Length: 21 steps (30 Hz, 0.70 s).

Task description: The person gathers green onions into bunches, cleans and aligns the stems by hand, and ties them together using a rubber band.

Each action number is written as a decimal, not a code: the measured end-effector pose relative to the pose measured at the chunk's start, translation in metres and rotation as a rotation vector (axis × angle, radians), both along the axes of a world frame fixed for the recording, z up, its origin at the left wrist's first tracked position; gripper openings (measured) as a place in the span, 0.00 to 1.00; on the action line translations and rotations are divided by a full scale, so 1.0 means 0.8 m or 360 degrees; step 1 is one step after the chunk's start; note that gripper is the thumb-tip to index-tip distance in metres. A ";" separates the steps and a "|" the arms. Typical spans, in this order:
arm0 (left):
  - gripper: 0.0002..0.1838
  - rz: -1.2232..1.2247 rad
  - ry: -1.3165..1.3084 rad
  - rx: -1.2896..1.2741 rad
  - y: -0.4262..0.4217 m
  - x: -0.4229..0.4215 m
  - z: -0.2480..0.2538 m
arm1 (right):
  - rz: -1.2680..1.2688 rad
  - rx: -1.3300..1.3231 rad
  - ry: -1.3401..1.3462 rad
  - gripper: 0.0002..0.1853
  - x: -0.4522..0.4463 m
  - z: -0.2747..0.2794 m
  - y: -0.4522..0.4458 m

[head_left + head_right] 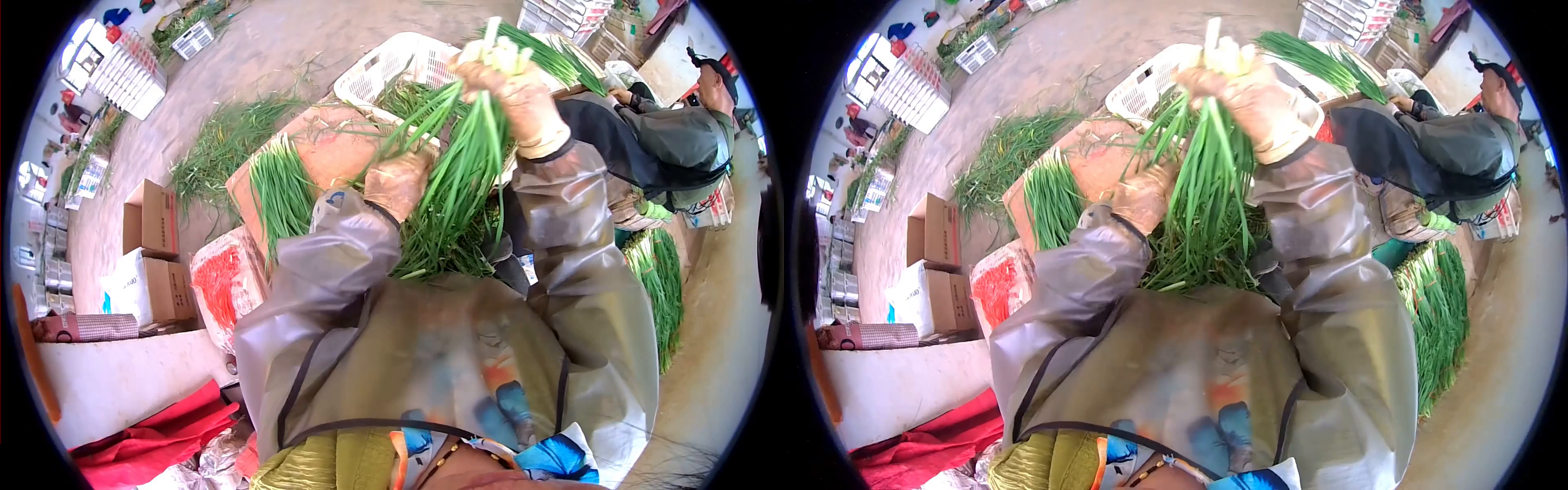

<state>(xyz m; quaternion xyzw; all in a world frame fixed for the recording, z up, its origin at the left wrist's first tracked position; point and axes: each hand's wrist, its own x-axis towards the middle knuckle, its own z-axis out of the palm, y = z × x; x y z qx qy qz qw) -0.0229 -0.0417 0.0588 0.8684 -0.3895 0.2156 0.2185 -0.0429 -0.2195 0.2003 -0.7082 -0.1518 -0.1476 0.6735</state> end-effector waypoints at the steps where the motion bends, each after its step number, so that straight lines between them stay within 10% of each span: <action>1: 0.06 0.0009 0.0216 -0.0006 0.004 0.003 -0.037 | -0.0121 0.0041 -0.0055 0.12 -0.005 0.005 -0.010; 8: 0.10 -0.0145 0.1312 0.0591 0.027 -0.022 -0.165 | -0.0179 0.0382 -0.0148 0.13 -0.010 0.011 -0.069; 13: 0.04 -0.0127 0.0736 -0.1082 0.024 -0.053 -0.018 | -0.0170 0.0163 -0.0261 0.15 -0.022 -0.003 -0.054; 17: 0.08 -0.0215 0.0514 -0.1073 0.026 -0.065 0.057 | 0.0004 0.0232 -0.0199 0.07 -0.032 -0.016 -0.026; 21: 0.16 -0.0186 0.1847 -0.1251 0.000 -0.047 0.038 | 0.0203 0.0271 -0.0050 0.07 -0.045 -0.030 0.008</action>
